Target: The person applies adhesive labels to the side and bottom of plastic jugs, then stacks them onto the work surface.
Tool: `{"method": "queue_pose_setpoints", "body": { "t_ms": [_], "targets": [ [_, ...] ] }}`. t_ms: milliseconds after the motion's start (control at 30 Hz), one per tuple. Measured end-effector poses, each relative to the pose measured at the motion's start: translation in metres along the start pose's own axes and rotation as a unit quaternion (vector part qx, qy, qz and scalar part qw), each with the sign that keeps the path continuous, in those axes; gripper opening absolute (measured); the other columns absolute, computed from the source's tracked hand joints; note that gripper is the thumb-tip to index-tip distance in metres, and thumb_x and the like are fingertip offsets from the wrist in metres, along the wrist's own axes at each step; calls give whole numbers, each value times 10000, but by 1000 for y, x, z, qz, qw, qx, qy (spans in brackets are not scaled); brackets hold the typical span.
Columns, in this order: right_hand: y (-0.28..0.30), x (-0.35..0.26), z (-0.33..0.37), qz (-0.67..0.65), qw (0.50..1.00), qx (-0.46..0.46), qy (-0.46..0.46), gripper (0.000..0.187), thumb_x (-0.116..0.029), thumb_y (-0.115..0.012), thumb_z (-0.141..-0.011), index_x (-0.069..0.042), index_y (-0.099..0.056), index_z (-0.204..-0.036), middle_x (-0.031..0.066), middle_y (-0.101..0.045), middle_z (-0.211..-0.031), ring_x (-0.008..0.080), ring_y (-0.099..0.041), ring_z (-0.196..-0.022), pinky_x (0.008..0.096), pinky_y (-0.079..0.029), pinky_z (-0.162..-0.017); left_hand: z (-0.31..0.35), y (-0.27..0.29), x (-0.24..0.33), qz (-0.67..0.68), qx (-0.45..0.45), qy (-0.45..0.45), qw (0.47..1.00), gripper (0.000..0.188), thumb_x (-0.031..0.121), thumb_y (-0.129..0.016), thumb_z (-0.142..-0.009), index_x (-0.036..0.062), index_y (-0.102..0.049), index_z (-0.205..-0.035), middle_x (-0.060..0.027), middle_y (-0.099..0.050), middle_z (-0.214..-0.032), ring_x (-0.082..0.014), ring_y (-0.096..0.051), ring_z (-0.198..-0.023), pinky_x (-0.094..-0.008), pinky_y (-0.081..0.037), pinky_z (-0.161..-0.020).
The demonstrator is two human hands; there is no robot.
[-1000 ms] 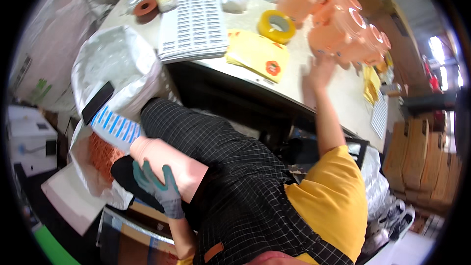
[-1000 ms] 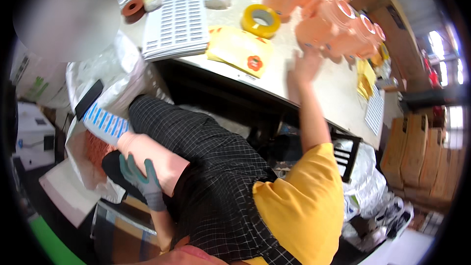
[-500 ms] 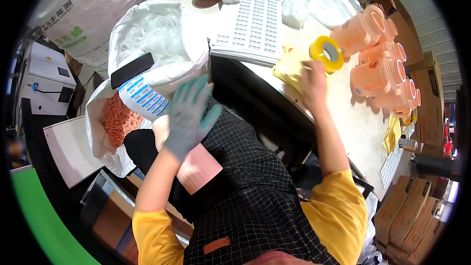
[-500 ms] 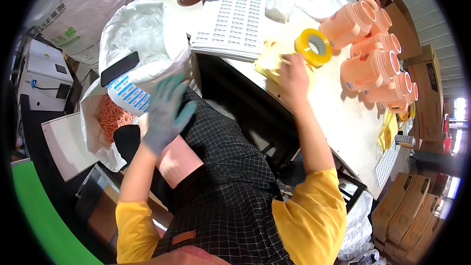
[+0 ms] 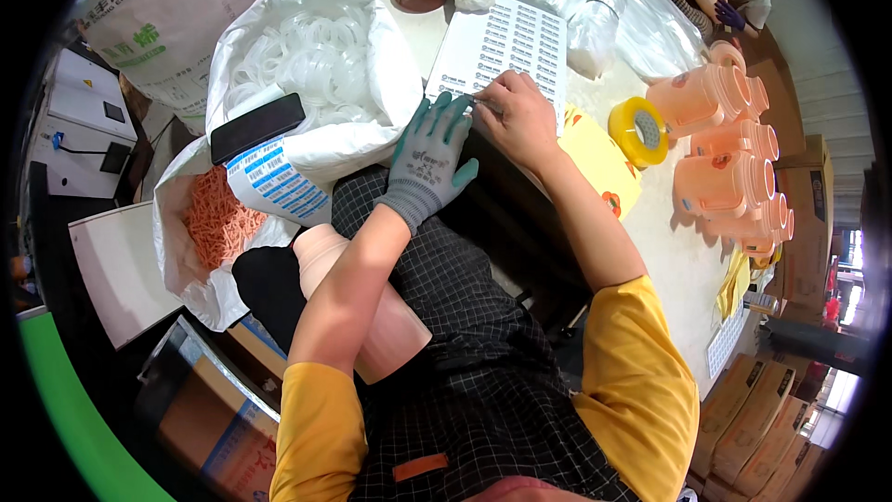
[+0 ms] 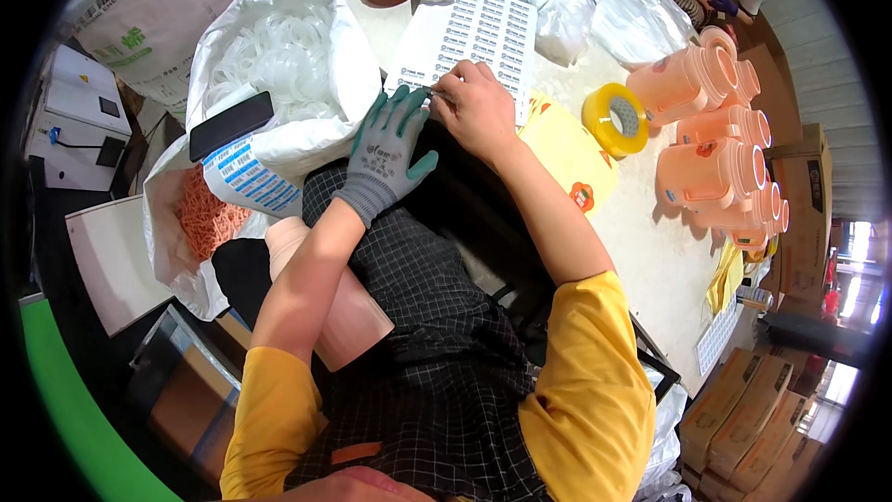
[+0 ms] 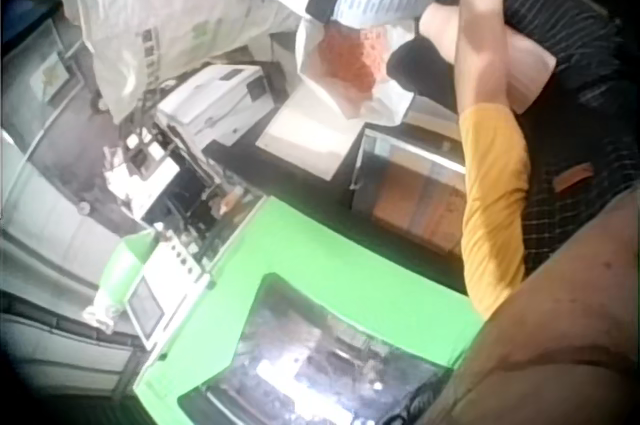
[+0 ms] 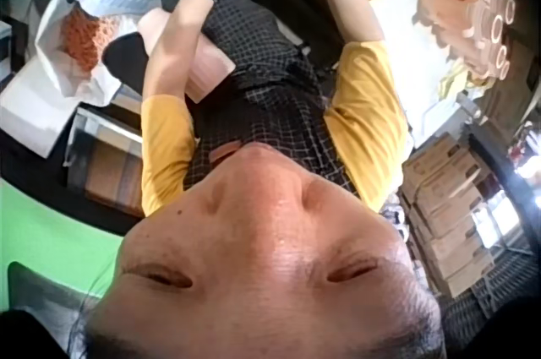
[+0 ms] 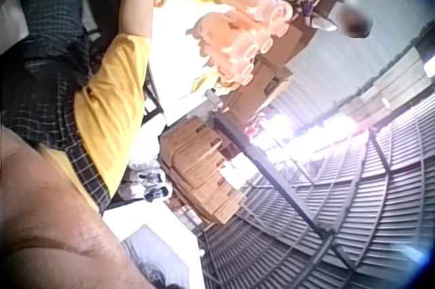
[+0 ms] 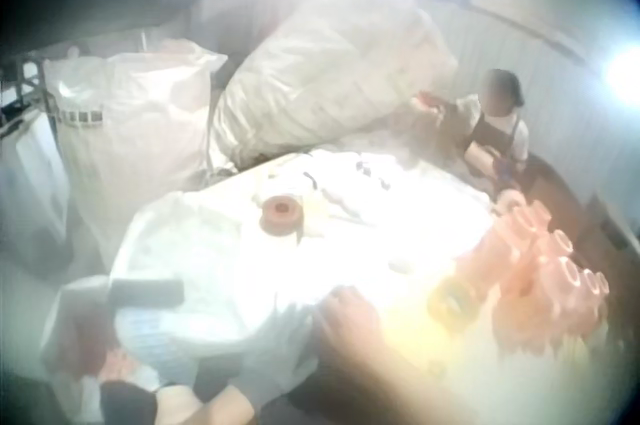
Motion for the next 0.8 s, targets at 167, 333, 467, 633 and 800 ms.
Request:
{"method": "queue_pose_setpoints", "body": {
  "t_ms": [167, 333, 467, 633, 800],
  "targets": [
    [-1, -1, -8, 26, 999, 33, -7, 63, -190, -756, -877, -144, -751, -919, 24, -641, -950, 270, -624, -966, 413, -552, -756, -1, 1, -3, 12, 13, 11, 1000, 696, 454, -721, -912, 32, -542, -1436, -168, -458, -1557, -341, -383, -1514, -517, -278, -1294],
    [1, -9, -1, 39, 999, 32, -13, 57, -178, -751, -867, -146, -748, -913, 26, -635, -943, 268, -623, -948, 407, -546, -737, -1, 4, 0, 18, 24, 7, 1000, 712, 449, -737, -897, 23, -529, -1427, -189, -460, -1542, -344, -389, -1509, -517, -279, -1292],
    [-6, -6, -7, 57, 997, 33, -41, 93, -164, -753, -875, -141, -770, -964, 41, -649, -969, 276, -632, -985, 419, -543, -766, -2, 5, 0, 32, 25, 9, 999, 727, 448, -744, -889, 17, -521, -1431, -192, -457, -1542, -347, -391, -1506, -514, -276, -1295],
    [-5, -17, -5, 93, 995, 42, -9, 188, -163, -729, -889, -181, -803, -1060, 27, -638, -953, 268, -621, -934, 413, -550, -737, -3, 2, 2, 32, 12, 12, 999, 714, 443, -744, -887, 17, -532, -1419, -187, -464, -1537, -347, -391, -1506, -512, -278, -1294],
    [7, 12, -8, -92, 987, 106, -81, 286, -147, -684, -960, -177, -802, -1218, 63, -646, -1033, 278, -601, -986, 377, -521, -871, -10, 4, 6, 7, 4, 7, 1000, 686, 461, -736, -886, 7, -586, -1378, -184, -475, -1530, -346, -399, -1500, -506, -263, -1297]
  ]
}}
Point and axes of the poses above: each hand's wrist, its own z-axis away from the middle knuckle, its own y-axis out of the back of the hand, x = y × z, the point moved 10 cm from there along -z, towards the middle knuckle
